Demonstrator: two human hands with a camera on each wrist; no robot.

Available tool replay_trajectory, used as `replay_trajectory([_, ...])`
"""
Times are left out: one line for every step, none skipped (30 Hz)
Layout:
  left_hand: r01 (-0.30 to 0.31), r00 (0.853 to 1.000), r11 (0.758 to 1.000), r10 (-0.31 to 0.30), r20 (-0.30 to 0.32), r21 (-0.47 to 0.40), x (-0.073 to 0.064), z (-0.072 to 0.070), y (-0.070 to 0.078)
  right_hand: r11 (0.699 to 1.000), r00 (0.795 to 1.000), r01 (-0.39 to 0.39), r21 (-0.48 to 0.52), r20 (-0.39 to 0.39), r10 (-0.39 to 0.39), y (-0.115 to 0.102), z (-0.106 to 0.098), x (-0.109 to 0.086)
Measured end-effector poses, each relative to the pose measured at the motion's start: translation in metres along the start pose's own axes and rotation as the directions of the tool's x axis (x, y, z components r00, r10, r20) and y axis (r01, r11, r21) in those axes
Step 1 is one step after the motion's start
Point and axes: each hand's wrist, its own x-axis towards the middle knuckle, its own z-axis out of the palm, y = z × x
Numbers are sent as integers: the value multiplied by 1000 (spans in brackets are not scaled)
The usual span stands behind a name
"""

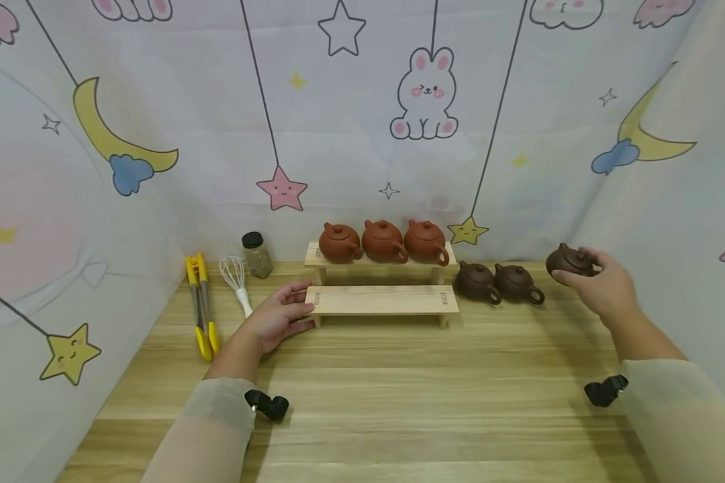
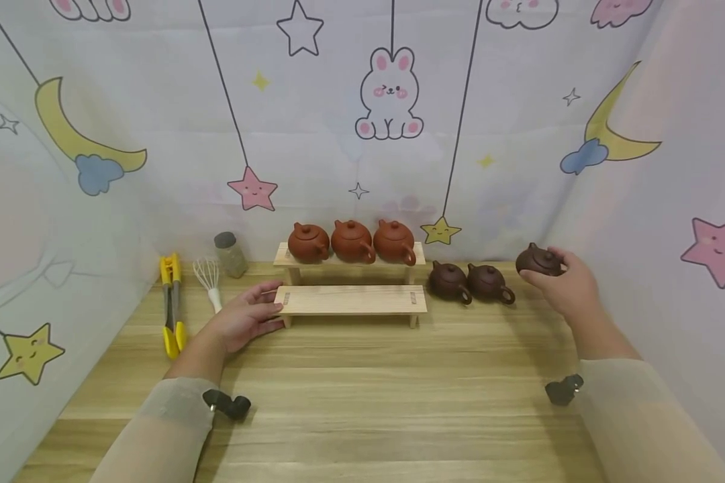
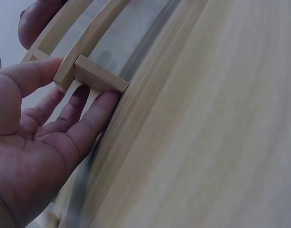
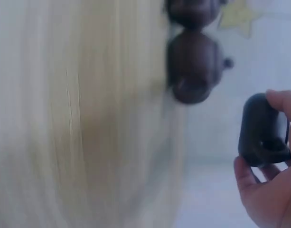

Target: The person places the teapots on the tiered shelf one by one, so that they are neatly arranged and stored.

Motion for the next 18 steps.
replay_trajectory([-1, 1000, 1000, 1, 0, 3, 0, 0, 0, 1000, 1000, 12, -4, 5, -12, -5, 0, -4])
replay_trajectory([-1, 1000, 1000, 1, -1, 4, 0, 0, 0, 1000, 1000, 26, -12, 12, -26, -9, 0, -9])
replay_trajectory([0, 1000, 1000, 0, -1, 5, -1, 0, 0, 999, 999, 40, -25, 24, -40, -15, 0, -14])
replay_trajectory([-1, 1000, 1000, 1, -1, 5, -1, 0, 0, 998, 998, 51, -36, 38, -49, -20, 0, -20])
replay_trajectory([-2, 1000, 1000, 2, 0, 5, -1, 0, 0, 997, 997, 63, -41, 58, -60, -26, 1, -25])
replay_trajectory([-4, 1000, 1000, 4, 2, 4, -1, 0, 0, 996, 994, 77, -51, 78, -72, -32, 2, -30])
replay_trajectory([-6, 1000, 1000, 6, 3, 4, -1, 0, 0, 994, 992, 90, -67, 96, -83, -39, 3, -36])
replay_trajectory([-6, 1000, 1000, 6, 2, 2, -1, 0, 0, 992, 989, 104, -72, 112, -95, -45, 6, -41])
replay_trajectory([-8, 1000, 1000, 8, 3, 1, -1, 0, 0, 990, 985, 123, -72, 128, -113, -51, 9, -46])
replay_trajectory([-8, 1000, 1000, 8, 3, 0, -1, 0, 0, 987, 982, 142, -73, 138, -131, -56, 12, -50])
replay_trajectory([-7, 1000, 1000, 7, 2, -1, -1, -1, 0, 984, 977, 165, -68, 150, -154, -62, 16, -55])
replay_trajectory([-5, 1000, 1000, 5, 1, -2, -1, -1, 0, 981, 972, 185, -63, 158, -174, -67, 21, -59])
replay_trajectory([-2, 1000, 1000, 2, -1, -3, -1, -1, 0, 978, 968, 201, -59, 167, -189, -72, 25, -63])
replay_trajectory([0, 1000, 1000, 0, -2, -3, -1, -1, 0, 975, 963, 218, -42, 175, -207, -77, 31, -67])
replay_trajectory([0, 1000, 1000, 0, -2, -3, -2, -1, 0, 971, 957, 237, -34, 181, -228, -82, 36, -71])
replay_trajectory([1, 1000, 1000, -1, -2, -2, -2, 0, 1, 968, 952, 251, -26, 189, -242, -86, 41, -74])
replay_trajectory([-1, 1000, 1000, 1, -1, -1, -2, 0, 1, 965, 946, 263, -10, 200, -256, -91, 46, -77])
replay_trajectory([-2, 1000, 1000, 2, 0, -1, -2, 0, 1, 961, 939, 278, 5, 210, -273, -96, 52, -80])
